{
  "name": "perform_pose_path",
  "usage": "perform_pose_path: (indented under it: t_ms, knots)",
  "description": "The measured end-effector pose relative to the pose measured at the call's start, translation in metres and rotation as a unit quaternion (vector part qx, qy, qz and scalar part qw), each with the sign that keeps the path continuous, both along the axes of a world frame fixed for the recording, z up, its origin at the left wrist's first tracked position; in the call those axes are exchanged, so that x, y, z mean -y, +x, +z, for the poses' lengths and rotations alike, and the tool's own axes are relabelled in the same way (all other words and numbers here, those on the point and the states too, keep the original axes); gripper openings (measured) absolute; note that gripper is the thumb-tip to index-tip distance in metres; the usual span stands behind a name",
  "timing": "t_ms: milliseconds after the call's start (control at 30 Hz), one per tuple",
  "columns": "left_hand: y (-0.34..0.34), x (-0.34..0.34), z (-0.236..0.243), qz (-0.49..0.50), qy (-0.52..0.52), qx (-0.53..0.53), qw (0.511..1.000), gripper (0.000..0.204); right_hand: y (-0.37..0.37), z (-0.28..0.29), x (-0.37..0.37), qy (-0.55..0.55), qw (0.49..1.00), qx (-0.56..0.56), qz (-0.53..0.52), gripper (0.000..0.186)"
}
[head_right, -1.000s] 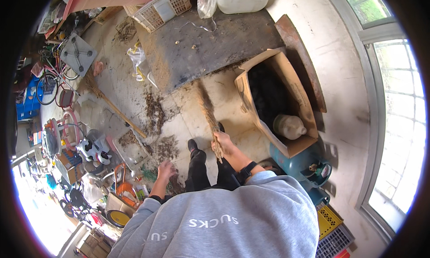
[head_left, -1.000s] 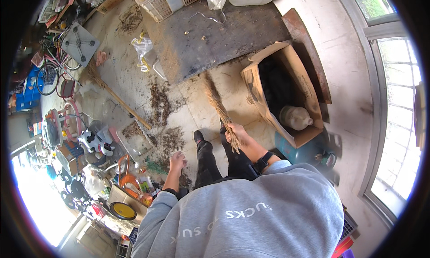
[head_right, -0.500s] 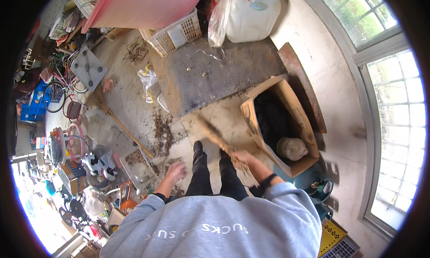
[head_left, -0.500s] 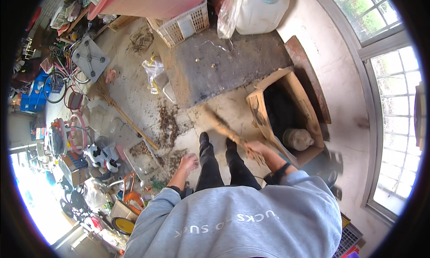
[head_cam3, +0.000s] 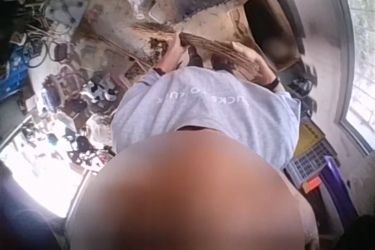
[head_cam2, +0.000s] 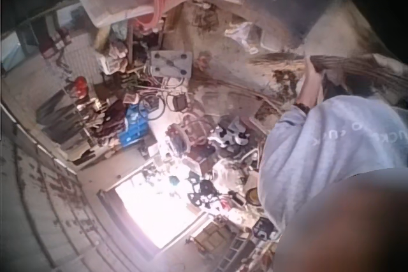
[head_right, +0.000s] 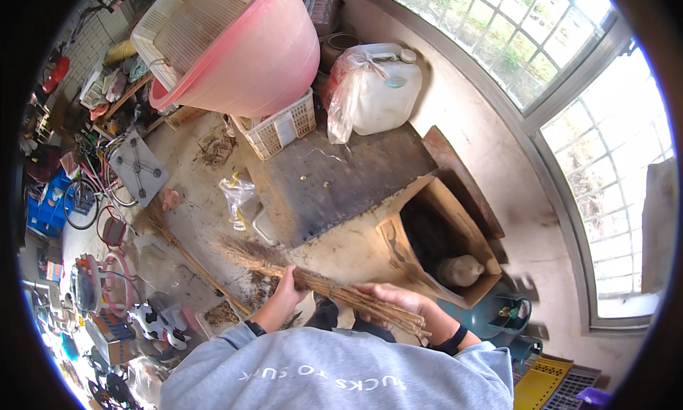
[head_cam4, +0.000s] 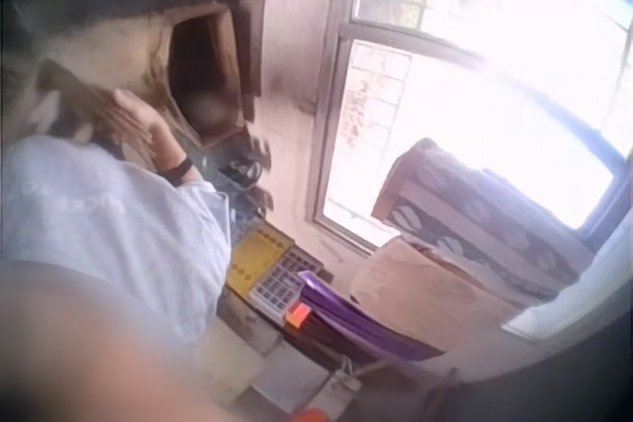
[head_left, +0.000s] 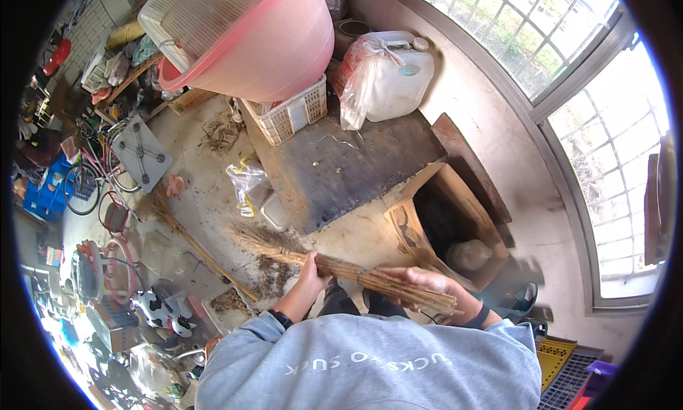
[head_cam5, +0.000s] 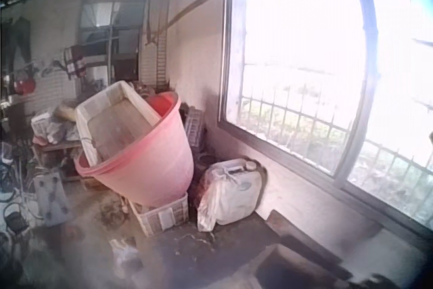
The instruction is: The person sweeps a cluttered floor with a traditional straw broom, moving debris into a pile. They shift a cardboard box and a gas cylinder to access more floor area, then continue sweeping around the remaining items.
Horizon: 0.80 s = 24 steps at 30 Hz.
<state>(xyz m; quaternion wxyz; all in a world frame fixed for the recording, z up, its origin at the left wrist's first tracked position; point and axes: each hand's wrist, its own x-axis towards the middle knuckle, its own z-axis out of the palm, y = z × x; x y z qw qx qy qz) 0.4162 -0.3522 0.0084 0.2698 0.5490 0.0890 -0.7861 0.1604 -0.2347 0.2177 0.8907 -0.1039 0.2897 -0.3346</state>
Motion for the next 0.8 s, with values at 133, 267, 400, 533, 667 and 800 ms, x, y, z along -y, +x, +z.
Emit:
perform_pose_path:
  t_ms: [133,267,400,533,667,800]
  knots:
    - [-0.042,0.039,0.045,0.033,-0.063,-0.031,0.997,0.029,-0.008,-0.017,0.009,-0.136,0.972,0.062,-0.182,0.083]
    - [-0.104,0.071,0.08,0.031,-0.111,-0.049,0.992,0.025,-0.037,-0.028,0.018,-0.23,0.941,0.03,-0.244,0.077]
    - [-0.182,0.075,0.094,-0.049,-0.129,-0.033,0.99,0.029,-0.081,-0.029,0.029,-0.082,0.971,-0.011,-0.225,0.07]
    - [-0.26,0.056,0.101,-0.21,-0.187,-0.031,0.959,0.042,-0.134,-0.026,0.043,0.06,0.963,-0.096,-0.246,0.049]
    - [-0.33,0.048,0.108,-0.325,-0.191,-0.087,0.922,0.053,-0.182,-0.028,0.04,0.101,0.939,-0.045,-0.326,0.032]
    - [-0.365,0.051,0.114,-0.43,-0.186,-0.193,0.862,0.056,-0.22,-0.027,0.023,0.081,0.916,-0.09,-0.382,0.044]
